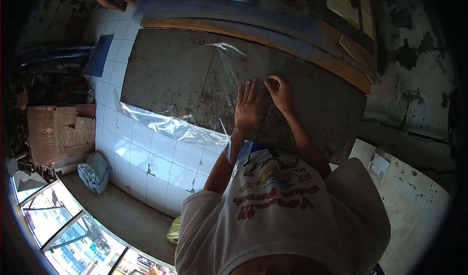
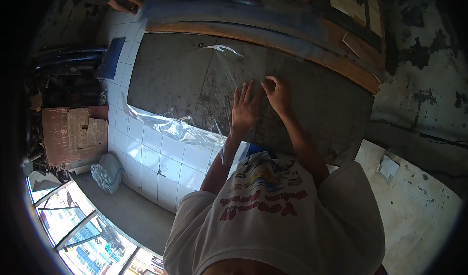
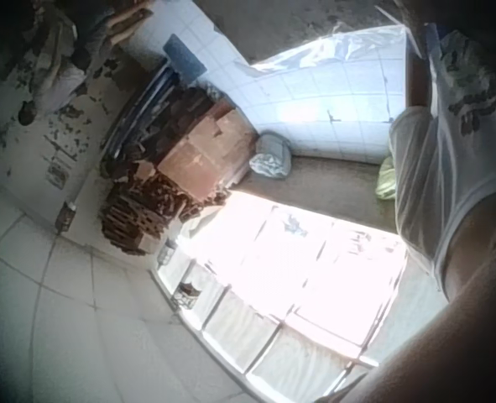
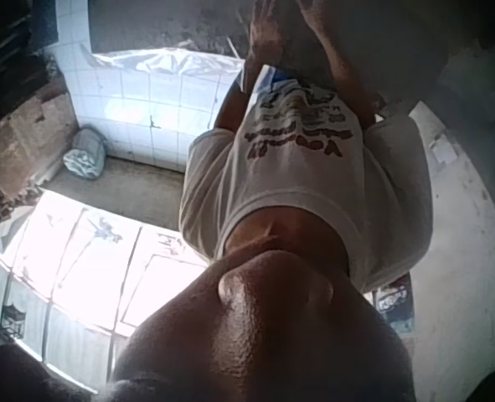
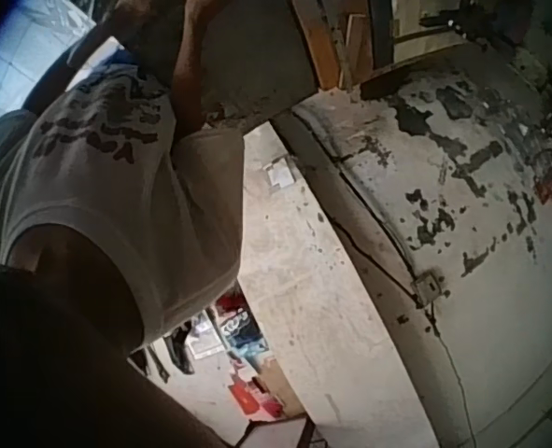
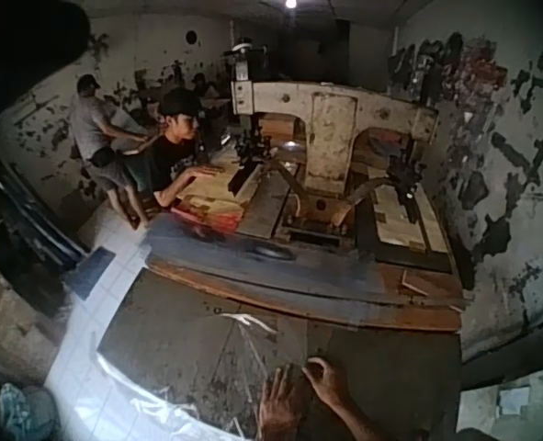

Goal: The person spreads plastic sheeting on a work table, aligns a metal ruler across it, and cuts the plastic sheeting with a utility knife.

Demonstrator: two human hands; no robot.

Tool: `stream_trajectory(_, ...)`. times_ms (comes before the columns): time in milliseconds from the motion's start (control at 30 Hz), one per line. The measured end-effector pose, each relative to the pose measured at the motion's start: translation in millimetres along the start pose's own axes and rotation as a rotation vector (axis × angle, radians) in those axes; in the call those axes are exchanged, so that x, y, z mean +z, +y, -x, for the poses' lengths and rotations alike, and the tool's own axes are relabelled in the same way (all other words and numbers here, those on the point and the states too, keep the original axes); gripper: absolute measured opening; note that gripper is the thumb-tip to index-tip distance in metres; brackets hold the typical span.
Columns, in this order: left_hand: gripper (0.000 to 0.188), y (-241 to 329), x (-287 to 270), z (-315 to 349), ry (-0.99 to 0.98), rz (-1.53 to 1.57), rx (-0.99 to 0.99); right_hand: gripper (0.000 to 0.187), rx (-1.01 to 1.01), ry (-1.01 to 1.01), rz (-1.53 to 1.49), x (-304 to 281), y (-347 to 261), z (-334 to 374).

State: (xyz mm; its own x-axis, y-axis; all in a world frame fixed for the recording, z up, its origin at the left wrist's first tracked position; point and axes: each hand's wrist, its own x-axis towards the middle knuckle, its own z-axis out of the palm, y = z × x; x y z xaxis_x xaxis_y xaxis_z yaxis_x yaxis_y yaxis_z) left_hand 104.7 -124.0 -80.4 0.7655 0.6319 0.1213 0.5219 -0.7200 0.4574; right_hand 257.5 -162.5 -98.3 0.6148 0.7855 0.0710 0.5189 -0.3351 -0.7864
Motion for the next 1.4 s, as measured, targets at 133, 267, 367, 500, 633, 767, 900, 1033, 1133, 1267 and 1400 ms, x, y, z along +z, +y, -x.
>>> stream_trajectory(133,0.052,4.3,1.9,-0.6,0.009,-0.030,0.005,0.025,0.054,-0.026,0.005,6.6,10.5,-7.3)
stream_trajectory(267,0.052,7.3,10.9,16.0,0.028,-0.049,0.009,0.028,0.118,-0.077,0.069,-1.6,1.4,-11.3)
stream_trajectory(367,0.052,15.5,12.5,53.0,-0.002,-0.020,-0.041,0.030,0.157,-0.120,0.100,-2.0,6.2,-13.9)
stream_trajectory(500,0.055,9.1,8.4,129.2,-0.104,0.198,0.045,0.030,0.170,-0.159,0.184,-3.1,2.8,-12.4)
stream_trajectory(633,0.067,23.2,-11.9,174.6,-0.155,0.580,0.010,0.032,0.174,-0.159,0.219,-9.9,-0.2,-13.9)
stream_trajectory(767,0.052,63.0,-18.2,170.5,0.014,0.628,-0.169,0.033,0.165,-0.199,0.232,-4.5,2.4,-19.7)
stream_trajectory(900,0.033,83.2,11.1,175.6,0.302,0.780,-0.796,0.032,0.137,-0.203,0.257,-6.9,-2.8,-16.3)
stream_trajectory(1033,0.031,80.6,41.9,194.7,0.415,1.146,-1.146,0.030,0.099,-0.136,0.256,-5.7,-2.3,-13.4)
stream_trajectory(1133,0.039,85.2,42.9,190.0,0.229,0.930,-1.049,0.031,0.086,-0.080,0.314,-6.8,-1.4,-12.4)
stream_trajectory(1267,0.049,86.5,61.8,180.8,0.433,1.456,-1.054,0.031,0.137,-0.113,0.320,-3.4,-5.8,-15.6)
stream_trajectory(1400,0.049,91.6,63.7,183.3,0.345,1.162,-1.020,0.029,0.158,-0.098,0.256,-3.9,-6.0,-20.0)
